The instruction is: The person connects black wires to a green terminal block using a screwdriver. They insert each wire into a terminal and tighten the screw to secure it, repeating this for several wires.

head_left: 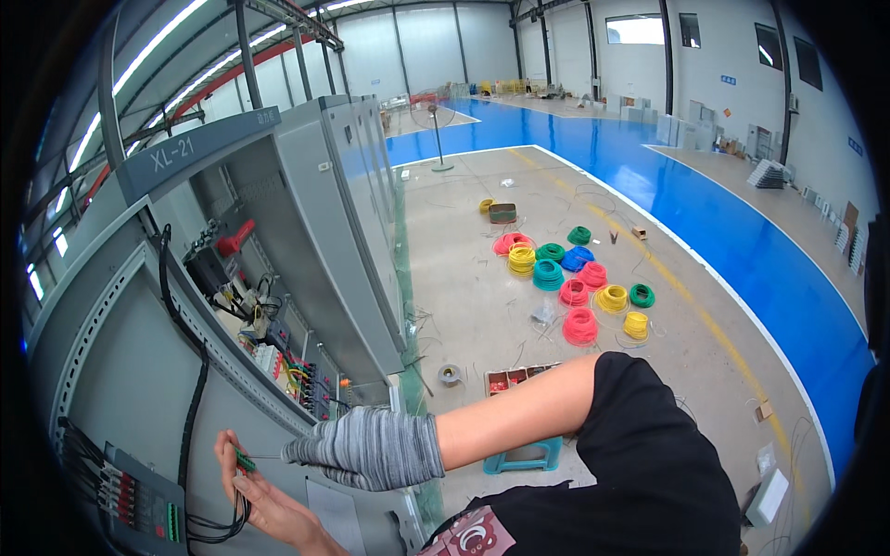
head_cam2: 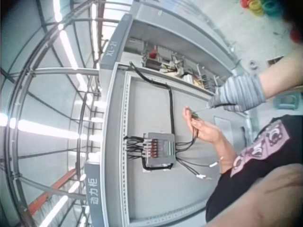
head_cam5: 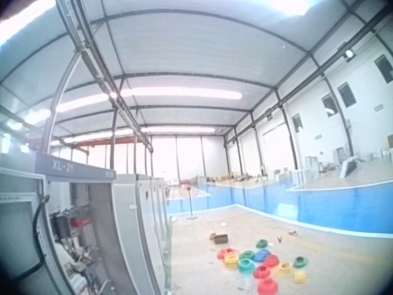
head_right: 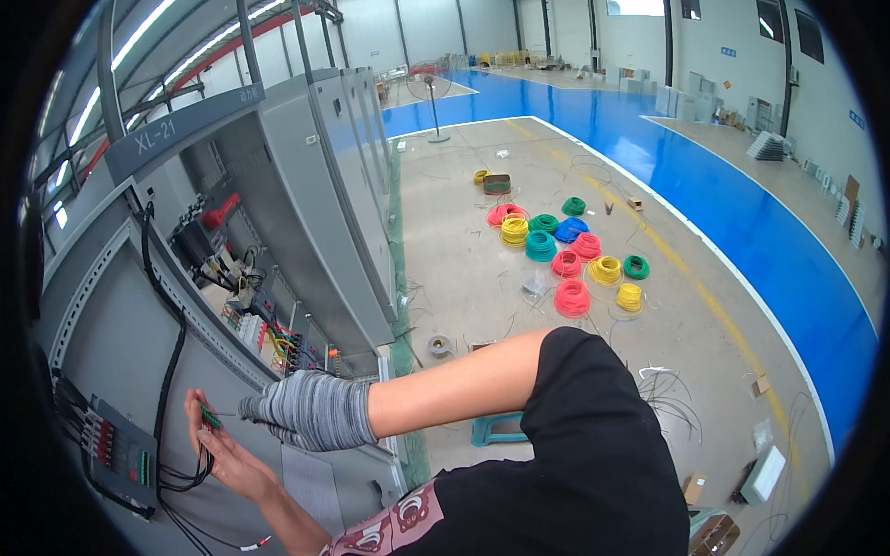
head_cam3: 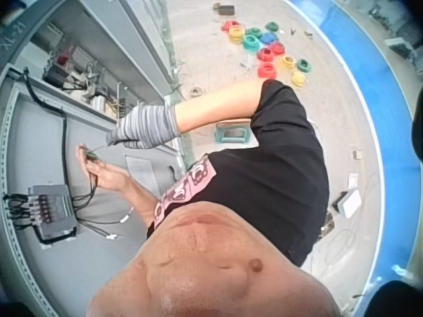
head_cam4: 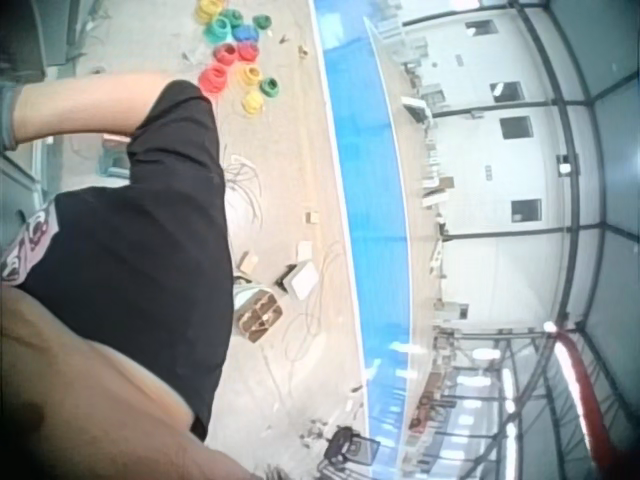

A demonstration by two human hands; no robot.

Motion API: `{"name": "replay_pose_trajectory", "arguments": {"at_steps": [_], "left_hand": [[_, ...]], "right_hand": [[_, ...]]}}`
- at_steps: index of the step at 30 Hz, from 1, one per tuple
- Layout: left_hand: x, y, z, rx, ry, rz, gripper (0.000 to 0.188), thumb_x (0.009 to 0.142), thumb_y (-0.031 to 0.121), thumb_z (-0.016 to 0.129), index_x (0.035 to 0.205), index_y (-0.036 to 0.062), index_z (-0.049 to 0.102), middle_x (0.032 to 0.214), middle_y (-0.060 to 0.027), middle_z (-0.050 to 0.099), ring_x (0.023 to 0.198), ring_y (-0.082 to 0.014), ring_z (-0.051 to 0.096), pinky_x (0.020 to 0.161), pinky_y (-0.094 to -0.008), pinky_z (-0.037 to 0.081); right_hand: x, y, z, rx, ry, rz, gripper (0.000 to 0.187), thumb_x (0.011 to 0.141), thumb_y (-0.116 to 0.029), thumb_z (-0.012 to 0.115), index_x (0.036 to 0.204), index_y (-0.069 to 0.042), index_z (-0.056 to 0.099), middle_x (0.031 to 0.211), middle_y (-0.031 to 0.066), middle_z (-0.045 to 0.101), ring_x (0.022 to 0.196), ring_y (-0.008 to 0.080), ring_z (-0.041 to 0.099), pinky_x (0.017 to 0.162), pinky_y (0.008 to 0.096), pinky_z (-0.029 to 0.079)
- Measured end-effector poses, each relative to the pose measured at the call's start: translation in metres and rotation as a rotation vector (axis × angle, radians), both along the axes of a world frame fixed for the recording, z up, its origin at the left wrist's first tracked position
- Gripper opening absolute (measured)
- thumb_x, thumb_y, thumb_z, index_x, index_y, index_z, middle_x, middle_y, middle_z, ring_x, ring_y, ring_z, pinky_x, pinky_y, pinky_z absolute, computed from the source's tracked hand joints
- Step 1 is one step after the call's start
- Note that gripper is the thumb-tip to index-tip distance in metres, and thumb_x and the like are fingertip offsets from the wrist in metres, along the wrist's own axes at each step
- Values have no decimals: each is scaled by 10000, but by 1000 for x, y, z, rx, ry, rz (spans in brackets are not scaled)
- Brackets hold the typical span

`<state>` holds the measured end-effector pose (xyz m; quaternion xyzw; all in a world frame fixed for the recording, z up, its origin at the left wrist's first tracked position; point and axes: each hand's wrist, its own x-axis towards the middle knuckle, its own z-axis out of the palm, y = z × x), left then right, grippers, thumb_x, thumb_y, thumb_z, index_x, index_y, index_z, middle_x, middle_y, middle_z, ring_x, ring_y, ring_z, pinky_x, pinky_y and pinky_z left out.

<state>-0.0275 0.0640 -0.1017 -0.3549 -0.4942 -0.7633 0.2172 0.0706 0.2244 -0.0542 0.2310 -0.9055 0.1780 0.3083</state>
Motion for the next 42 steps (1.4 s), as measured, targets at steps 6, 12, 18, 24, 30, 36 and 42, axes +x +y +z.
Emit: {"name": "replay_pose_trajectory", "arguments": {"at_steps": [6, 12, 18, 24, 30, 36, 42], "left_hand": [[-2, -8, 1, 4, 3, 9, 400, 1049, 206, 331, 1324, -54, 460, 1437, -226, 420, 1341, -328, 426, 1160, -446, 288], [1, 4, -4, 157, -68, -232, 546, 985, 282, 512, 1421, -23, 390, 1444, -253, 434, 1331, -356, 445, 1151, -465, 289], [35, -3, 4, 156, -228, -281, 667, 974, 404, 557, 1456, 0, 336, 1487, -223, 392, 1378, -312, 392, 1146, -423, 283], [46, -28, -20, 4, -310, -46, 659, 993, 374, 538, 1475, -3, 295, 1515, -211, 349, 1407, -282, 351, 1148, -413, 287], [99, -73, -56, -143, -472, 368, 367, 973, 95, 528, 1320, -3, 459, 1343, -162, 541, 1276, -237, 496, 1090, -377, 363], [144, -121, -42, -297, -78, 1224, 334, 892, 34, 642, 1206, -6, 537, 1124, -105, 610, 1163, -222, 533, 997, -366, 435], [142, -138, 54, -1179, 377, 1186, 354, 793, 197, 763, 1111, 94, 646, 1145, -59, 680, 1226, -266, 522, 1053, -435, 364]], "right_hand": [[0, 0, 9, -423, -242, 114, 342, 928, -196, 522, 1249, -91, 574, 880, 197, 660, 804, 366, 649, 707, 425, 524], [14, 37, -10, -567, -437, 28, 592, 802, -165, 775, 1341, -99, 539, 1037, 112, 687, 877, 151, 651, 811, 313, 531], [-12, 10, -55, -1231, -300, 141, 320, 894, -243, 714, 1116, -24, 645, 945, 50, 686, 765, 108, 630, 662, 224, 490], [-60, -53, -49, -1333, -669, 566, 491, 963, -317, 610, 1340, -22, 503, 1201, 149, 634, 782, 146, 666, 629, 248, 546], [-70, -59, -63, -1504, -628, 720, 491, 920, -327, 670, 1257, 1, 531, 1060, 155, 631, 762, 223, 681, 636, 294, 564], [-74, -47, -49, -1432, -600, 832, 472, 872, -261, 732, 1228, 1, 567, 1074, 154, 633, 806, 213, 667, 682, 306, 547], [-90, -44, -53, -1420, -667, 874, 390, 898, -206, 697, 1204, 10, 589, 1062, 133, 635, 788, 204, 667, 638, 294, 539]]}}
